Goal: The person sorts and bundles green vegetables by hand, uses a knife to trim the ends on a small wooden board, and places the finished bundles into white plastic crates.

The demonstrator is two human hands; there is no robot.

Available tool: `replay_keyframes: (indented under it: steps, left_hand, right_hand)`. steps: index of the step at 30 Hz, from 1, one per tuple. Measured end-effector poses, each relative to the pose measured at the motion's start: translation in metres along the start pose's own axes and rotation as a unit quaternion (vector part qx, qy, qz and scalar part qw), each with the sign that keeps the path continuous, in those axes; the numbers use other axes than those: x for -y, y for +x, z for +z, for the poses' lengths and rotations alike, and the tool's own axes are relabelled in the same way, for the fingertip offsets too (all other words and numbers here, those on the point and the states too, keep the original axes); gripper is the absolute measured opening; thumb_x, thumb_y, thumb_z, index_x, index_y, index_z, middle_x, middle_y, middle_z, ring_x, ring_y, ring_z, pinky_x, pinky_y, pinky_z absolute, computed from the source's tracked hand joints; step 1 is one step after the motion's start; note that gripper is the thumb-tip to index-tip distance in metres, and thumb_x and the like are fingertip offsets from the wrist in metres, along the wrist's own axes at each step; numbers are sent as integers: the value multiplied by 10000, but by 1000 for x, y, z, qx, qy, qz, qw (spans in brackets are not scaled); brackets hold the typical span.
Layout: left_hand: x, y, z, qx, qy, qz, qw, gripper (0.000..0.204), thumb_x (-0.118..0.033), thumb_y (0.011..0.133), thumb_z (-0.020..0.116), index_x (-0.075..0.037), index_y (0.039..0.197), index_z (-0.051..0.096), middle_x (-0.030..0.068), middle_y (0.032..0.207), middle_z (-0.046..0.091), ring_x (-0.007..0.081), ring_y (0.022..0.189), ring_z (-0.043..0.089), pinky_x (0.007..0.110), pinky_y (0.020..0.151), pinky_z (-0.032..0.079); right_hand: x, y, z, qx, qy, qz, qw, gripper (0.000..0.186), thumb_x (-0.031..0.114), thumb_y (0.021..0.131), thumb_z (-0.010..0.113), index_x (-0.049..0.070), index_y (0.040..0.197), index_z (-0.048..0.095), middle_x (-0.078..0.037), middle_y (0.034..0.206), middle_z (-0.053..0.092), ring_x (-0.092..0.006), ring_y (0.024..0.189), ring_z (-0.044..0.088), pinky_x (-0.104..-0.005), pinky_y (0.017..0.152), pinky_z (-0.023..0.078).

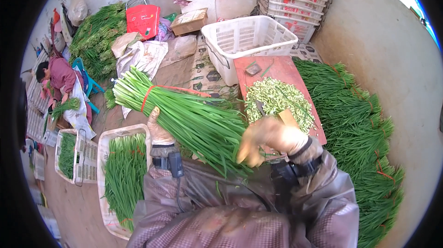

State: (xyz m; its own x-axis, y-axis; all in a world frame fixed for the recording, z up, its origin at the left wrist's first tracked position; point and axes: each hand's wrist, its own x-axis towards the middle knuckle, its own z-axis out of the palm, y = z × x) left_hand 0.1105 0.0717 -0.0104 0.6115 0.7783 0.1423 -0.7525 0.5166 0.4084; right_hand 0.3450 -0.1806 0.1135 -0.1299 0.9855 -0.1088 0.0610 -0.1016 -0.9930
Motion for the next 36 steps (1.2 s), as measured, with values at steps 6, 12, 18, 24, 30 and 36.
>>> replay_keyframes:
  steps: [6,12,18,24,30,36]
  left_hand:
    - [22,1,51,-15,81,44,996,468,-100,854,683,0,1293,557,162,1190,657,311,1075,658,502,999,521]
    - [9,-14,122,93,298,98,945,756,-142,733,855,-11,1372,474,77,1237,608,202,1136,587,359,1003,484]
    - [0,-15,132,172,282,6,944,834,-274,725,871,-14,1395,449,124,1272,599,262,1131,620,409,987,531]
    - [11,-12,119,67,127,-57,988,279,-171,882,702,-32,1118,649,106,1086,708,240,918,705,387,875,587]
    - [-17,2,92,-117,223,106,962,291,-158,859,745,-66,1123,664,43,1042,709,204,918,687,369,872,563]
    - [-40,2,77,-186,163,119,962,269,-149,837,775,-53,1069,679,56,1007,709,211,871,684,365,836,565]
  right_hand:
    - [-8,51,45,-232,-508,-175,811,904,278,760,815,76,1501,339,-225,1322,555,-377,1251,523,-392,1027,447]
    - [-44,74,21,-200,-180,-134,954,818,74,820,737,38,1521,318,-168,1297,623,-236,1150,616,-325,1010,473]
    - [1,41,12,-24,22,-85,996,587,1,815,679,-16,1375,505,-70,1157,682,-138,1045,615,-282,938,487]
    - [-35,48,26,-91,-191,-156,965,989,230,757,783,59,1549,215,-210,1327,584,-260,1068,653,-359,955,498]
    - [-136,4,-60,-225,-561,207,769,314,233,799,663,100,1079,712,-188,980,711,-357,949,691,-452,840,550]
    - [-86,-33,-78,-413,-356,-6,838,497,224,873,637,48,1333,571,-184,1109,697,-323,990,691,-395,873,530]
